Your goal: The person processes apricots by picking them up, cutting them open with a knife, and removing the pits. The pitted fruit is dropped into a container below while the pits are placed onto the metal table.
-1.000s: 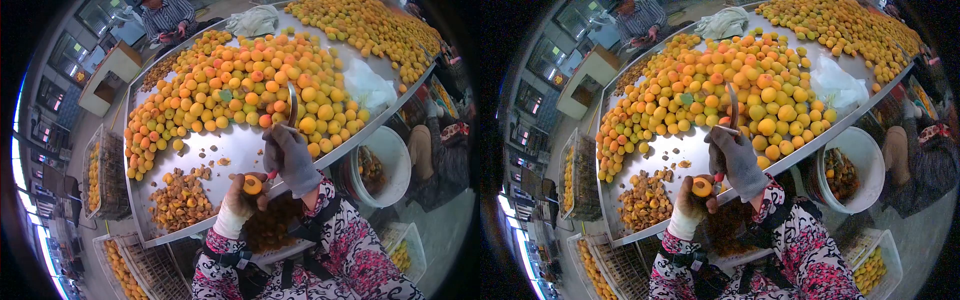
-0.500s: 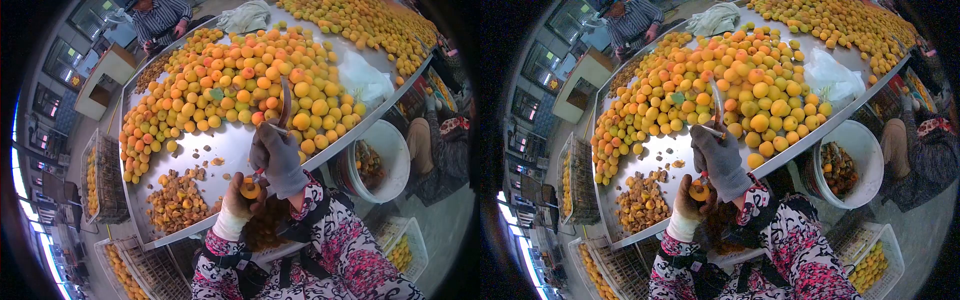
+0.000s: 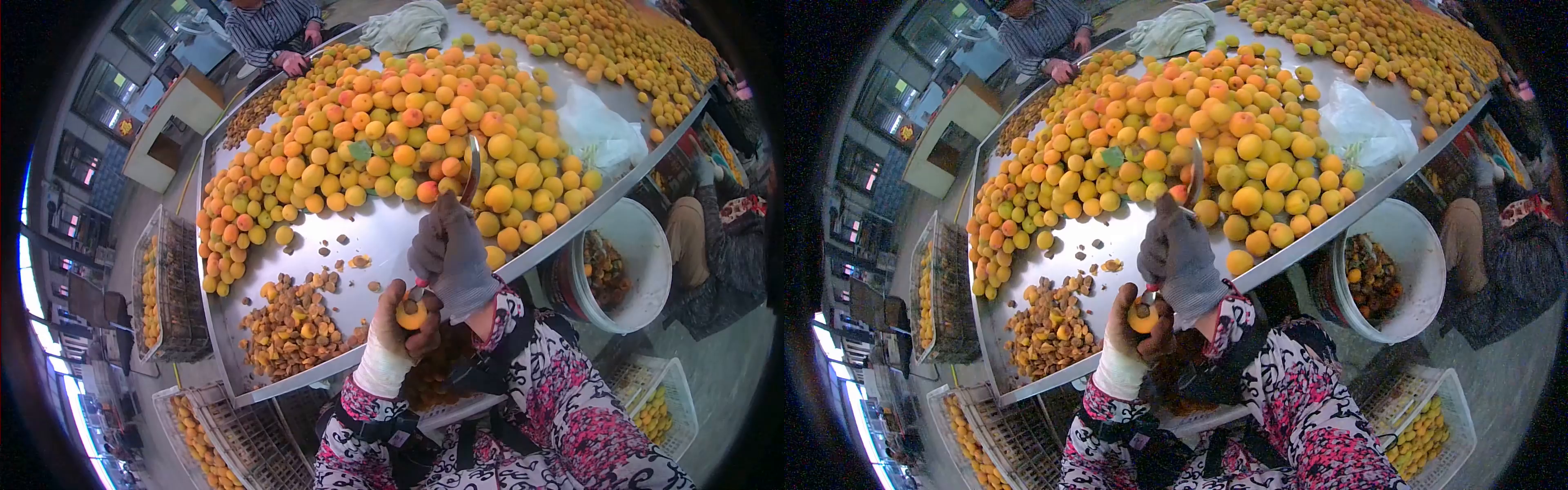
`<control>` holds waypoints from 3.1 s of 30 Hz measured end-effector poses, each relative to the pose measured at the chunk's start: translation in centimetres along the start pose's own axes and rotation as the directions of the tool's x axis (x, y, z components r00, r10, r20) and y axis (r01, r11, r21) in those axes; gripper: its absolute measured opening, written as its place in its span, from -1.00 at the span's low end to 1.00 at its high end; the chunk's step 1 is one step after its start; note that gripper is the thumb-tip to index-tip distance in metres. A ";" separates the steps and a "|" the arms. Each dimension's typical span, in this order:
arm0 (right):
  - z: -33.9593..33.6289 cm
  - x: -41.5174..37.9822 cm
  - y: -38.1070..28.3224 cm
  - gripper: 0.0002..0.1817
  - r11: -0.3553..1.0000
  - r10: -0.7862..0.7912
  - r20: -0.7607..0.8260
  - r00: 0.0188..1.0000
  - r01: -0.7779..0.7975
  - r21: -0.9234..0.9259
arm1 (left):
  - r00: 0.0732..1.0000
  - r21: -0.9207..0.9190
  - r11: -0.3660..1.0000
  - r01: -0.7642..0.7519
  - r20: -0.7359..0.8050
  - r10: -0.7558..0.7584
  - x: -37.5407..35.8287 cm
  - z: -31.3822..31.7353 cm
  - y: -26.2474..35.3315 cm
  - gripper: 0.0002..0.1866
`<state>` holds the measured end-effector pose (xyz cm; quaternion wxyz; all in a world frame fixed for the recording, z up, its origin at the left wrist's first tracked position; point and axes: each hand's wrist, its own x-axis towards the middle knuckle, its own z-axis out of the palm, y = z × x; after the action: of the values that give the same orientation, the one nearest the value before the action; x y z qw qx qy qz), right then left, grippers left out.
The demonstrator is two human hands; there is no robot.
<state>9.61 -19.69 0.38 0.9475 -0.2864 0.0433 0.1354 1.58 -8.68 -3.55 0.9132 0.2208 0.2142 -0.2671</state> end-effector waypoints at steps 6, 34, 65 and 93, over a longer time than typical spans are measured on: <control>-0.7 0.7 0.5 -0.53 0.984 0.066 0.136 0.989 -0.087 0.158 | 0.974 0.121 0.993 -0.002 0.224 -0.025 0.5 -1.4 0.4 -0.38; -1.7 -0.5 3.4 -0.65 -0.086 0.261 0.340 0.904 0.372 -0.924 | 0.833 0.297 0.870 -0.394 -0.283 0.475 0.1 0.5 2.6 -0.58; -2.5 0.0 -1.1 -0.66 0.557 0.158 -0.082 0.984 -0.158 -0.815 | 0.896 0.770 0.546 -0.329 0.073 0.437 -2.0 0.8 3.6 -0.60; -2.0 -4.6 0.4 -0.65 0.138 0.286 0.318 0.904 0.290 -0.947 | 0.780 0.409 0.664 -0.626 0.313 0.542 -3.1 -1.9 5.9 -0.34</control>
<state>5.09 -21.52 -0.72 0.5055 -0.7991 -0.2658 0.1876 2.15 -1.99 -1.76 0.8770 0.4796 -0.0196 -0.0217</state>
